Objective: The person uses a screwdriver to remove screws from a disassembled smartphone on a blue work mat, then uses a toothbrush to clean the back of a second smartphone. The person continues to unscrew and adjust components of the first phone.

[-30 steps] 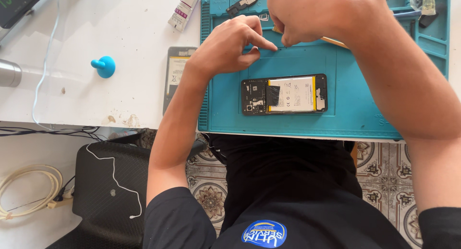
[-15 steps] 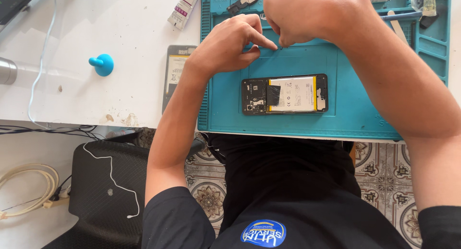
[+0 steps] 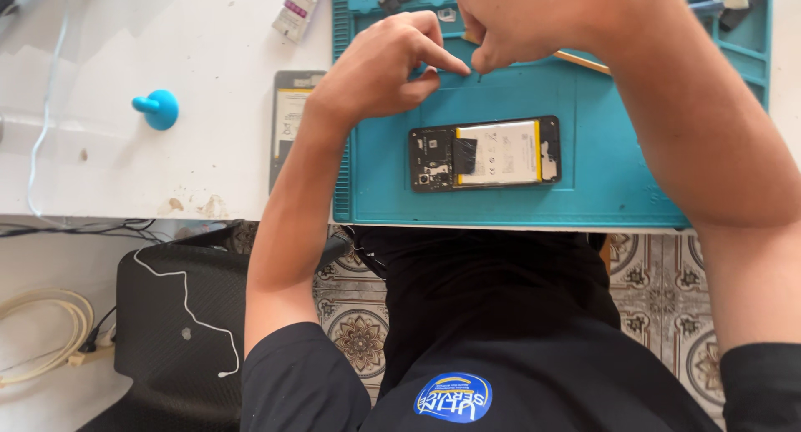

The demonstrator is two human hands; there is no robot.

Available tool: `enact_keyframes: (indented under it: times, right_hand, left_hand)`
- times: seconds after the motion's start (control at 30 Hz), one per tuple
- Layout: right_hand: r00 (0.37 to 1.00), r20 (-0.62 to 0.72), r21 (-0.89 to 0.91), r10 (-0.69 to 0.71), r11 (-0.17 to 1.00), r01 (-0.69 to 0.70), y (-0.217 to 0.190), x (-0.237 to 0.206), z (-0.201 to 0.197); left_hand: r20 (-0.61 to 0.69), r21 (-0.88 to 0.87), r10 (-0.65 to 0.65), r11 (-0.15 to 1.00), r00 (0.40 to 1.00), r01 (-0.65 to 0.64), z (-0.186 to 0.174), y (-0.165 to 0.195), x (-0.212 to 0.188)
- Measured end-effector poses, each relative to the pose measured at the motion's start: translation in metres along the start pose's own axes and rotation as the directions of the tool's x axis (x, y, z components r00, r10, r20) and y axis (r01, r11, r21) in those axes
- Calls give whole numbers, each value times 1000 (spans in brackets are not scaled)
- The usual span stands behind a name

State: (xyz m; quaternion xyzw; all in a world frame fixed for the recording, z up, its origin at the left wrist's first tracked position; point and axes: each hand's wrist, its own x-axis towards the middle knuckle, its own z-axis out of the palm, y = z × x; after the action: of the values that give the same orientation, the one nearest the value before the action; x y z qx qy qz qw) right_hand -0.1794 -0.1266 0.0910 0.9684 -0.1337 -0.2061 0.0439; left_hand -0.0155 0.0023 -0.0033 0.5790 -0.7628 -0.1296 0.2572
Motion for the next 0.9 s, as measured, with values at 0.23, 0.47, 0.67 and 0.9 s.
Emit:
enact_keyframes:
  times: [0.23,0.47,0.67,0.9]
  right_hand:
    - [987,-138,240,-79,964,111,22,-53,-11]
    - [979,193,553,-71,832,-49,33,-95,26]
    - [999,36,879,7,476,-35,55,-97,81]
    - [995,-42,872,89,489,-7,59,-92,109]
  left_hand:
    - [19,-27,-26,999,999,27,-4,10,2]
    - [14,-25,5,1000,1000,-4,0,12,4]
    - [1,-1,11,1000,1000,-11,3,16,5]
    - [32,-46,-38,998,999,40,-3,18,3]
